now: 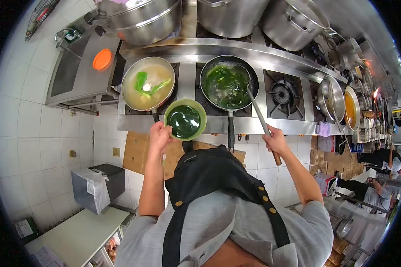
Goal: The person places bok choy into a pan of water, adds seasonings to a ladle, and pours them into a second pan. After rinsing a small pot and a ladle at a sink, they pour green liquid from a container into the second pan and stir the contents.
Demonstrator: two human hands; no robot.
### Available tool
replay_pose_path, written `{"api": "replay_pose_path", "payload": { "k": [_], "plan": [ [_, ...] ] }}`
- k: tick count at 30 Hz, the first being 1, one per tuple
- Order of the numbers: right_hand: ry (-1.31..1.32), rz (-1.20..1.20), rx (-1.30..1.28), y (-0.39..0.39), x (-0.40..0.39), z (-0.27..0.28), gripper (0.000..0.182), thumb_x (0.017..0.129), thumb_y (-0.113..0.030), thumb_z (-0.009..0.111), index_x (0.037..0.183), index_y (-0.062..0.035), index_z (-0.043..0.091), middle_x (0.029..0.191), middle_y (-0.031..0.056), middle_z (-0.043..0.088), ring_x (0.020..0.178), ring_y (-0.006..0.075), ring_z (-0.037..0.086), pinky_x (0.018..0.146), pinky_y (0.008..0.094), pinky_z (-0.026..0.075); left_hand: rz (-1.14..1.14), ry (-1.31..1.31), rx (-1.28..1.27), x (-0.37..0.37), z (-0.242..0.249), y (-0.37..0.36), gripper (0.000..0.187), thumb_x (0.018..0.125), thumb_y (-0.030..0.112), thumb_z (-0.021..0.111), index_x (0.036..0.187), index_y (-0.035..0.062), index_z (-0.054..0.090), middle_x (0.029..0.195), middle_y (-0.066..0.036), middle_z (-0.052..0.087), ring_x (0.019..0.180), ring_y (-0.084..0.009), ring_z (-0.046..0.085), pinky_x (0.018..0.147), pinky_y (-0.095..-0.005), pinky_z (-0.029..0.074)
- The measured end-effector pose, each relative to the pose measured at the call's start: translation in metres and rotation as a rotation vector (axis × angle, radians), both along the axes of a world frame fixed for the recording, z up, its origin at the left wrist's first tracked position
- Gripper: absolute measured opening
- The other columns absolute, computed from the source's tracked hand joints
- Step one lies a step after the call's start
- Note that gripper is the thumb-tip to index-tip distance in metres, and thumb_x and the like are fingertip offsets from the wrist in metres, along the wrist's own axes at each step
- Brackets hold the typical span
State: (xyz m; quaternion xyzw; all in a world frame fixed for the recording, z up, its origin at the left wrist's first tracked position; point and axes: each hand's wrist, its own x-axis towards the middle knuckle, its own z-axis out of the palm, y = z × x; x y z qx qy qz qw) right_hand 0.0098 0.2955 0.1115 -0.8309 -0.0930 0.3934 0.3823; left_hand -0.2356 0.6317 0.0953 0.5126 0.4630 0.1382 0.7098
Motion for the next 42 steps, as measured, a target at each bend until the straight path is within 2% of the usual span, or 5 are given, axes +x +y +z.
{"api": "replay_pose_path", "payload": {
  "k": [5,23,27,35,42],
  "plan": [
    [0.705,-0.453,0.485,0.005,-0.037,0.005,0.025,0.076,0.002,0.055,0.100,-0.0017,0.048,0.062,0.0022,0.045,0.041,0.0067,0.035,0.034,0.0212,0.025,0.012,0.028,0.036,0.004,0.005,-0.005,0.013,0.073,0.000,0.051,0.068,0.0063,0.040,0.066,-0.004,0.046,0.056,-0.0188,0.056,0.051,-0.0410,0.058],
    [-1.007,0.527,-0.334,0.001,0.038,-0.025,0.068,0.070,-0.003,0.058,0.135,-0.0086,0.036,0.074,0.0227,0.059,0.068,0.0384,0.060,0.063,0.0462,0.049,-0.043,0.025,0.015,0.019,0.006,-0.006,0.002,0.073,0.001,0.049,0.074,-0.0012,0.048,0.067,-0.010,0.054,0.053,-0.0248,0.060,0.044,-0.0363,0.054],
    [-0.955,0.551,-0.250,-0.026,0.040,-0.015,0.066,0.071,-0.005,0.058,0.134,-0.0082,0.038,0.070,0.0199,0.058,0.059,0.0345,0.060,0.055,0.0442,0.050,-0.044,0.058,0.027,0.013,-0.005,-0.002,0.003,0.072,0.001,0.050,0.071,0.0003,0.047,0.065,-0.010,0.053,0.053,-0.0246,0.059,0.045,-0.0369,0.055],
    [0.782,-0.421,0.351,0.008,-0.028,0.059,0.014,0.083,-0.003,0.054,0.096,-0.0046,0.052,0.064,0.0013,0.047,0.043,0.0066,0.037,0.034,0.0218,0.028,-0.039,0.065,0.037,0.012,-0.019,0.002,0.007,0.072,0.001,0.052,0.068,0.0016,0.046,0.068,-0.011,0.056,0.053,-0.0238,0.059,0.042,-0.0369,0.055],
    [0.371,-0.220,0.259,0.054,-0.058,0.042,0.018,0.082,-0.006,0.056,0.099,-0.0012,0.053,0.060,0.0008,0.046,0.046,0.0081,0.044,0.038,0.0247,0.035,-0.086,0.067,0.041,0.019,-0.011,0.001,0.006,0.072,0.001,0.050,0.077,-0.0023,0.051,0.072,-0.011,0.057,0.058,-0.0239,0.061,0.046,-0.0355,0.056]
  ]
}}
